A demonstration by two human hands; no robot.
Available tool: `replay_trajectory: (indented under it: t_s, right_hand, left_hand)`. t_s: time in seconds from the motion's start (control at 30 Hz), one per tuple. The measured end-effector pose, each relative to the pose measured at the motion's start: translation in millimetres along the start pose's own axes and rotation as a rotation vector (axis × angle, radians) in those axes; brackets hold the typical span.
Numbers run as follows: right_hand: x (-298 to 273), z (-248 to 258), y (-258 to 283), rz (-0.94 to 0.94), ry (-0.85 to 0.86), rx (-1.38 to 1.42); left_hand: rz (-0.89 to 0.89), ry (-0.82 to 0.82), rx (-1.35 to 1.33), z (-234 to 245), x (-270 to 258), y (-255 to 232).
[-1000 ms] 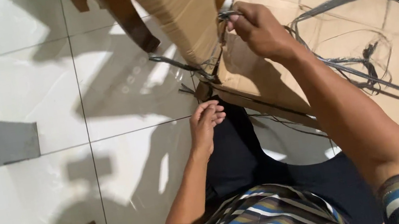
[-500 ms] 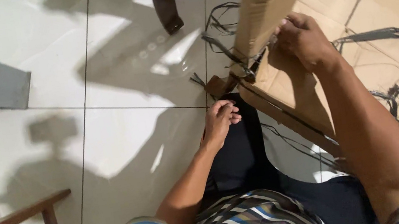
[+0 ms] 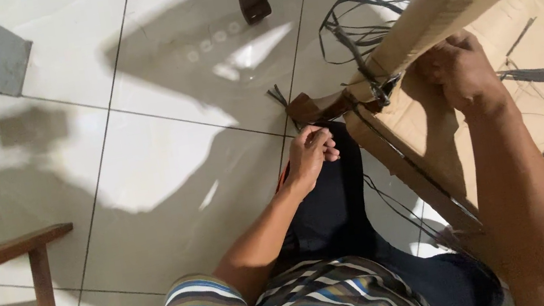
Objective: Wrapping a wooden chair with cardboard and securing it with plastic straps
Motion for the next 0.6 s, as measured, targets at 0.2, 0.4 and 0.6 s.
replay_trajectory:
  t_s: [0.2, 0.4, 0.6]
  right_hand:
    - [-20.6, -16.0, 26.7, 0.038, -0.005, -0.142]
    - [-8.9, -7.1, 14.2, 0.135, 0.074, -0.192]
    - [44.4, 47.1, -42.4, 0.126, 0.002, -0.284]
  left_hand:
    - [-0.305, -0.068, 0.077, 2.5, 8.9, -44.6]
    - [-0.723, -0.034, 0.166, -33.3, 26.1, -151.1]
    - [-0.891, 0.237, 0.432, -91.7, 76.7, -173.1]
Point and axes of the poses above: each hand's wrist, its own x-axis towards the middle knuckle, its own z-axis out of the back of the hand, y = z × x, the point moved 9 cm from there along x, towards the middle knuckle, and after that the axes turned 10 degrees about -y, right-handed, at the moved point
